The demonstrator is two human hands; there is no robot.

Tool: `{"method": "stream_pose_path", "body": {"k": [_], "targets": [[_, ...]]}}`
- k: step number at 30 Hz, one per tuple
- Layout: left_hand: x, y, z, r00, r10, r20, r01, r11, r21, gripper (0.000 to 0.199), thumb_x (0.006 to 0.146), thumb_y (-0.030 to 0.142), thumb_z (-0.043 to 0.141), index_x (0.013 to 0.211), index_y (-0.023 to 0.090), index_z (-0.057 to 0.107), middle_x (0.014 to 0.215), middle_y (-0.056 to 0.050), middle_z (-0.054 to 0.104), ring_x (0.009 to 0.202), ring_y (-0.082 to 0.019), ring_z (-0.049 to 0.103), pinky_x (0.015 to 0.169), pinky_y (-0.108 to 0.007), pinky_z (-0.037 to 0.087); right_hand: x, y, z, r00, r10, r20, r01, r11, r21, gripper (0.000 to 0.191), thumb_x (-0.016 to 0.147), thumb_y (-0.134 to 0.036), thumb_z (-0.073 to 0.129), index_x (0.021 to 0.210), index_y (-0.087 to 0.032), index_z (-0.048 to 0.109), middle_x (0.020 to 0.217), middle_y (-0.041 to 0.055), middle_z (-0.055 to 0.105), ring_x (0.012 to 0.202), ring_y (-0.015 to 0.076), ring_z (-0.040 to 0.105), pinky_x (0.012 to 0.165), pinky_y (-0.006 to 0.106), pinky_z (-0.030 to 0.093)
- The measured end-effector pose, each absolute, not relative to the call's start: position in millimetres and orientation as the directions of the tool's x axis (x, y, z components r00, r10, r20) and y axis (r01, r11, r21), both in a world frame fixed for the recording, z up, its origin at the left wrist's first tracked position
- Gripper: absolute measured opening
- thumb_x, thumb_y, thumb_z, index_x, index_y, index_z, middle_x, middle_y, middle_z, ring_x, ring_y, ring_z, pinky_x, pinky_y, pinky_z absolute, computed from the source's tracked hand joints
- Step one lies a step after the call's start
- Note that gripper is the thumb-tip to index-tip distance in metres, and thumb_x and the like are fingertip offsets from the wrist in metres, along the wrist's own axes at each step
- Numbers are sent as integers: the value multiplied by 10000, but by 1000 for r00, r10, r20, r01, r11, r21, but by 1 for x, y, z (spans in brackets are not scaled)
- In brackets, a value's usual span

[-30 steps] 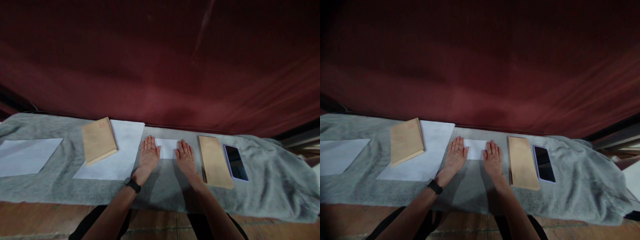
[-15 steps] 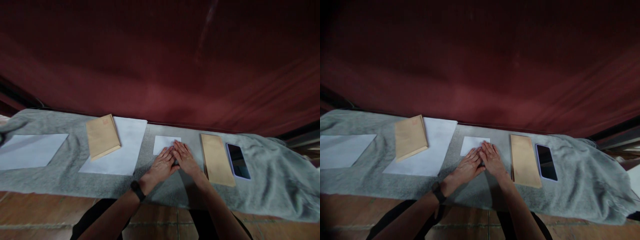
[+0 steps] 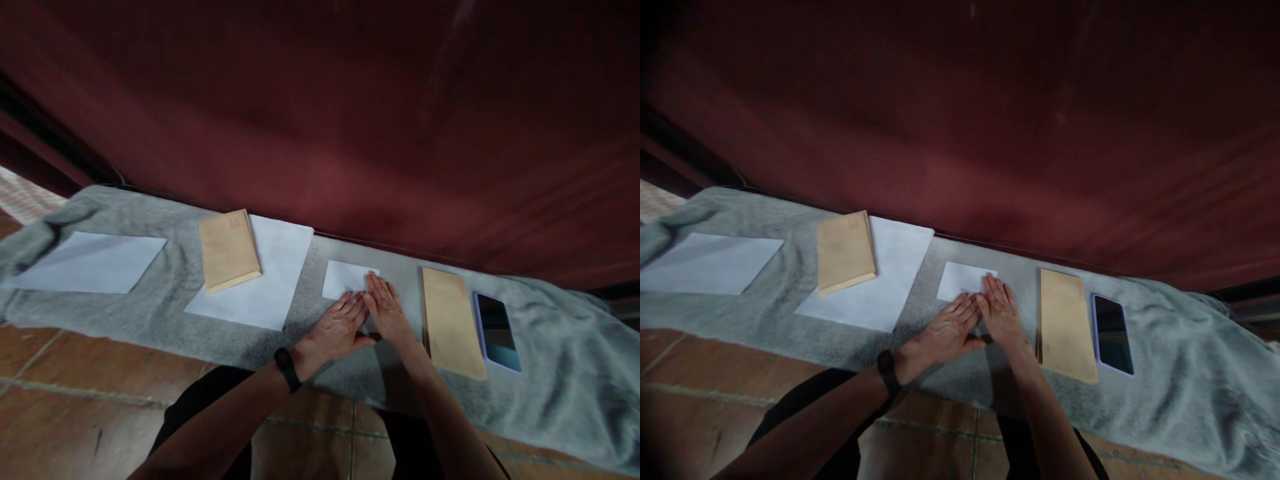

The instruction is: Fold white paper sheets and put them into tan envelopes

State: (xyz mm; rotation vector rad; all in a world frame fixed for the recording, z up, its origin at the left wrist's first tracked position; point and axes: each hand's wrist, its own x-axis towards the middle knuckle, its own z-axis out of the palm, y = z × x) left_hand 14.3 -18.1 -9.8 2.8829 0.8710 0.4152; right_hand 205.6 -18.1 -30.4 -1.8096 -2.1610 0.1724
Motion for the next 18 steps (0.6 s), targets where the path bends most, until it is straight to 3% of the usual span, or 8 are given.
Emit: {"method": "stream_pose_path", "body": {"k": [6, 11, 18], "targets": [[15, -26, -10, 790, 578, 205, 559, -816, 146, 792, 1024, 629, 345, 1528, 19, 367, 1553, -215, 471, 1509, -291, 349, 1277, -483, 153, 207, -19, -33, -171, 966, 192, 943, 217, -252, 596, 1091, -428, 170, 1619, -167, 260, 1658, 95, 324, 1549, 210, 258, 1266, 467, 213], [15, -33, -10, 710, 673, 208, 651, -740, 172, 837, 1011, 669, 318, 1533, 16, 357, 1604, -229, 384, 1542, -301, 271, 1278, -496, 150, 209, -21, -35, -193, 956, 223, 944, 242, -222, 588, 1090, -397, 185, 1617, -147, 261, 1654, 119, 324, 1544, 224, 270, 1253, 489, 244], [17, -41, -15, 559, 804, 205, 777, -594, 211, 896, 977, 718, 341, 1531, 14, 352, 1620, -274, 316, 1550, -377, 209, 1251, -605, 138, 212, -21, -37, -218, 943, 251, 941, 271, -201, 579, 1086, -374, 232, 1623, -155, 242, 1655, 124, 324, 1538, 231, 286, 1245, 494, 256]]}}
